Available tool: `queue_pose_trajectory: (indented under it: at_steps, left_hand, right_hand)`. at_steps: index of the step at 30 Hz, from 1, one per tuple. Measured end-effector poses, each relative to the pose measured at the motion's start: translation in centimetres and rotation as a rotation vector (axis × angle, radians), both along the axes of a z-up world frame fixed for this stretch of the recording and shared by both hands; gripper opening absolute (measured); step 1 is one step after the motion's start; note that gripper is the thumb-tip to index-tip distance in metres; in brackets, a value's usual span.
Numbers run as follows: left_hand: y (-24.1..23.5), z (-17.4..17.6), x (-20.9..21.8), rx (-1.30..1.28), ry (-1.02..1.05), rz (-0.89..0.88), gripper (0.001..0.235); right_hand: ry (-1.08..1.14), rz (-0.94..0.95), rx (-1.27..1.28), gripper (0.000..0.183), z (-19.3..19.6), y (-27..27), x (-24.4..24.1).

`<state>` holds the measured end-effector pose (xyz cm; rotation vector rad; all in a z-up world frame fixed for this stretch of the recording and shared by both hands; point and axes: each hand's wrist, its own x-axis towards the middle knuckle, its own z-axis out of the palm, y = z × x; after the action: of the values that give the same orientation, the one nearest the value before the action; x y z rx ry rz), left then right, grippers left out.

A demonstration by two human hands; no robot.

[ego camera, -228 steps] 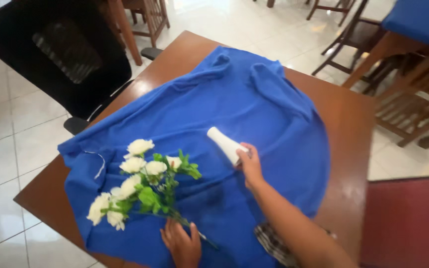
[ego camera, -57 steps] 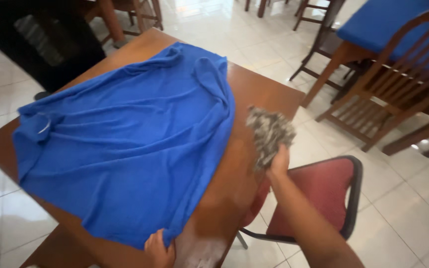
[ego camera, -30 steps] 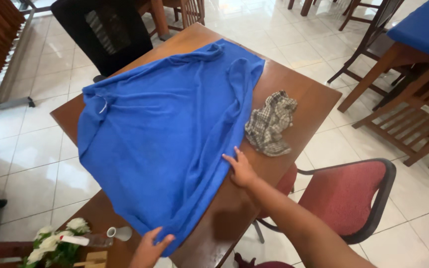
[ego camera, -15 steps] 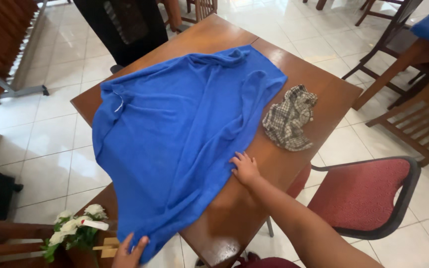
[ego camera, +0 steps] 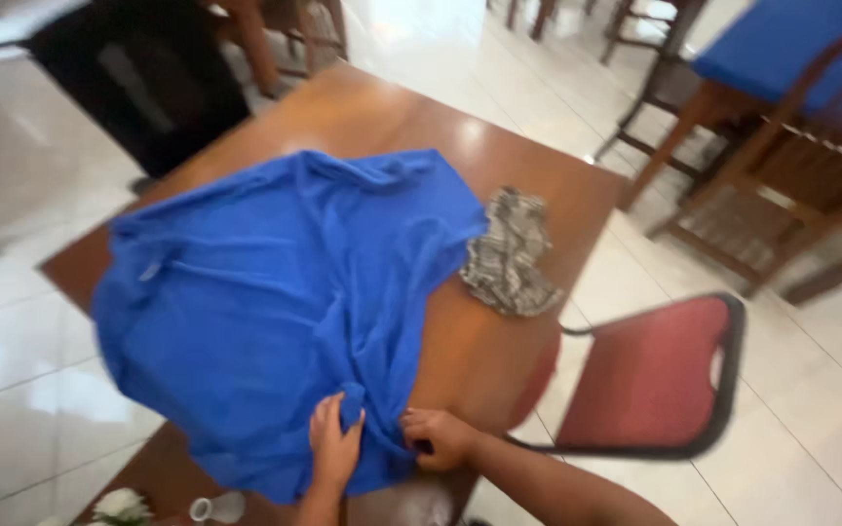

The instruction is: The person wipes a chair, removes items and a cloth from a dining table, and then sprays and wipes the wooden table surface with a cloth.

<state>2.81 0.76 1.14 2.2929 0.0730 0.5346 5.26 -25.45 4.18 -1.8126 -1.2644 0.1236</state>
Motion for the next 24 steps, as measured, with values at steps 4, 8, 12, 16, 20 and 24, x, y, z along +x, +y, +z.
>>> queue_pose_trajectory:
  at_steps: [4, 8, 12, 16, 20, 24]
  left_hand:
    - [-2.6, 0.9, -0.1, 0.264, 0.198, 0.006, 0.059]
    - [-3.0, 3.0, -0.8, 0.422, 0.321, -0.079, 0.070]
    - [-3.2, 2.4, -1.3, 0.441, 0.137, -0.074, 0.066]
    - [-3.1, 1.6, -1.1, 0.414, 0.107, -0.074, 0.067]
    - [-3.0, 0.8, -0.8, 0.418, 0.122, -0.074, 0.068]
    - [-2.8, 0.1, -0.6, 0.394, 0.094, -0.081, 0.068]
  right_hand:
    - [0.154, -0.047, -0.087, 0.017, 1.6, -1.1, -0.4]
    - [0.043, -0.440, -0.022, 0.016, 0.0, -2.0, 5.0]
    - [-0.172, -0.879, 0.017, 0.051, -3.2, -2.3, 14.1]
    - [0.126, -0.969, 0.023, 0.087, -3.2, -1.7, 21.0]
    - [0.250, -1.006, -0.180, 0.111, -2.5, 3.4, 24.2]
    - [-0.007, -0.694, -0.315, 0.075, -4.4, 9.2, 22.8]
